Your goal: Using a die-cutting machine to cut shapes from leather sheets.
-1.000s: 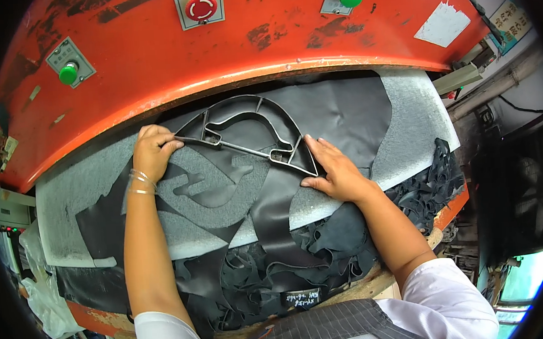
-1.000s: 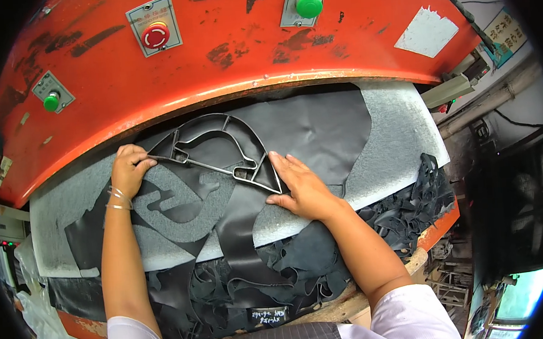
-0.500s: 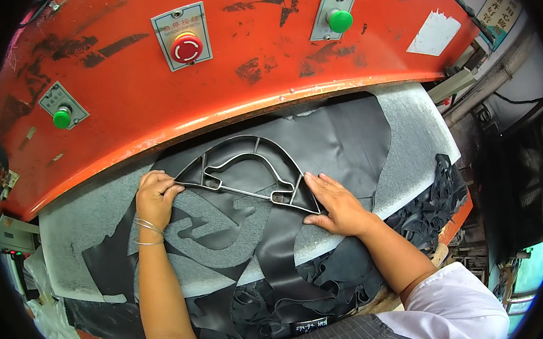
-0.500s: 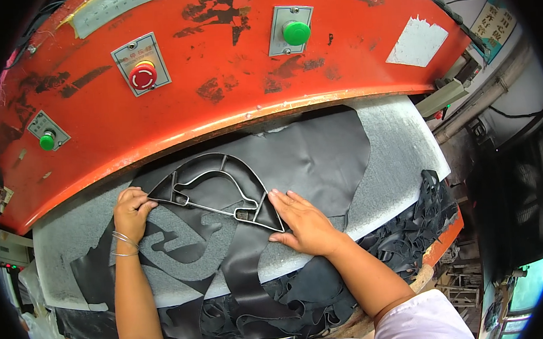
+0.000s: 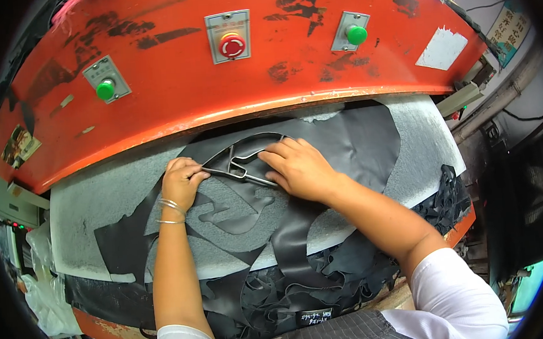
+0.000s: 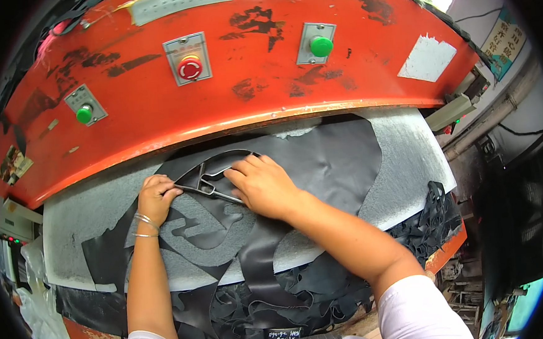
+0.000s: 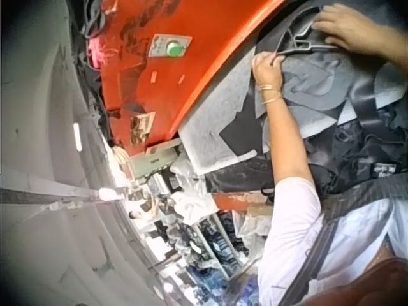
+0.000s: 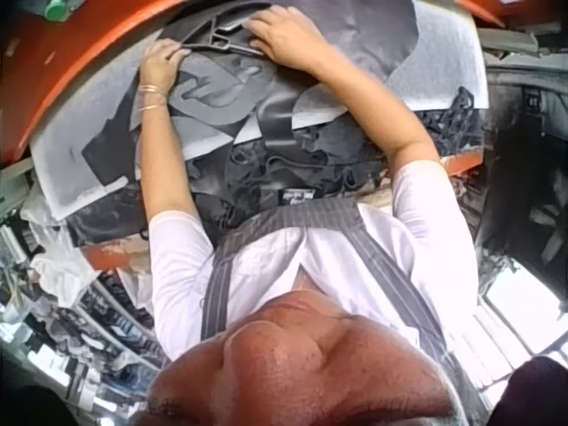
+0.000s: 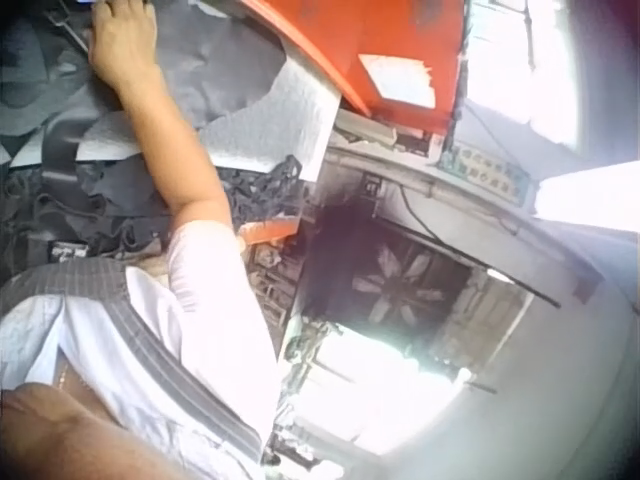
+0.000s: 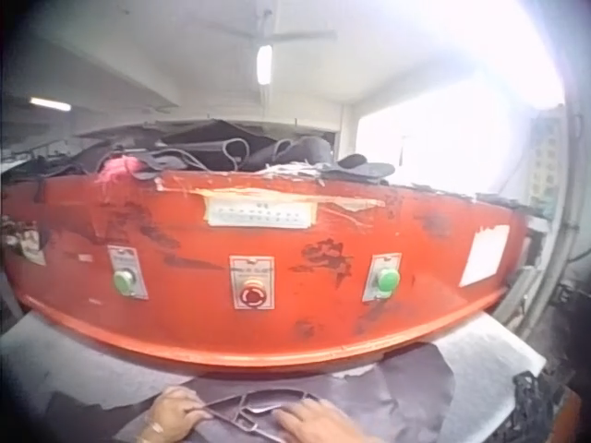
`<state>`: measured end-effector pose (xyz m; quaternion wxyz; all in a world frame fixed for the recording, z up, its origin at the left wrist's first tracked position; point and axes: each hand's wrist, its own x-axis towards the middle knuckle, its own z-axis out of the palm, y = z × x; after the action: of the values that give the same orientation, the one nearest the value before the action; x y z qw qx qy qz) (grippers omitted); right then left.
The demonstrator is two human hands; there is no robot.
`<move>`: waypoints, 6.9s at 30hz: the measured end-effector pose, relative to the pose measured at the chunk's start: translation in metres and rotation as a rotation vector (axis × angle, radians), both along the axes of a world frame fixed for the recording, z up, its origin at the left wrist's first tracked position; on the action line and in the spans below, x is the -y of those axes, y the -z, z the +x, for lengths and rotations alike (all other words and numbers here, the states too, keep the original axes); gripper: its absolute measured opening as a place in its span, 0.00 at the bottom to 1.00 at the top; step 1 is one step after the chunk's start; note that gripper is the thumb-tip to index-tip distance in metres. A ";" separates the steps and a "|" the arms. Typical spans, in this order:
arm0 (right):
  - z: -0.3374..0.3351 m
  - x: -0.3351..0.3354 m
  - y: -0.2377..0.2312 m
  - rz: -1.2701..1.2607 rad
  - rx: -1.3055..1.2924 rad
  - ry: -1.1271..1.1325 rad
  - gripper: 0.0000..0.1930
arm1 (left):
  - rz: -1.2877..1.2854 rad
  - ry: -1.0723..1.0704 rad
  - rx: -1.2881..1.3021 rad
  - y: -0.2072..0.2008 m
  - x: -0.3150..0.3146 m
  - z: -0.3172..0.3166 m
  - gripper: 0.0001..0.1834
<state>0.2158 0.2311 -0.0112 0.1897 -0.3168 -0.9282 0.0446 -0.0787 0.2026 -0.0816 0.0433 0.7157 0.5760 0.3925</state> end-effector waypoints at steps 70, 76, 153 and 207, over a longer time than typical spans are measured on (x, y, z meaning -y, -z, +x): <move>0.030 0.025 0.040 -0.197 -0.206 0.427 0.39 | -0.437 -0.304 -0.208 -0.014 0.010 0.014 0.31; 0.083 0.040 -0.051 0.132 -1.085 0.457 0.24 | -0.096 -0.374 0.362 -0.067 0.101 0.026 0.12; 0.206 0.050 -0.019 -0.084 -0.158 0.092 0.14 | -0.305 -0.552 -0.288 -0.009 0.023 0.078 0.27; 0.238 0.035 0.047 0.043 -0.223 0.495 0.33 | -0.359 0.028 -0.197 -0.031 0.003 0.206 0.34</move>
<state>0.4539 0.1964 -0.0584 0.3027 -0.5229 -0.7967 0.0119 0.1272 0.1999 -0.0507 0.1192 0.7395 0.6281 0.2108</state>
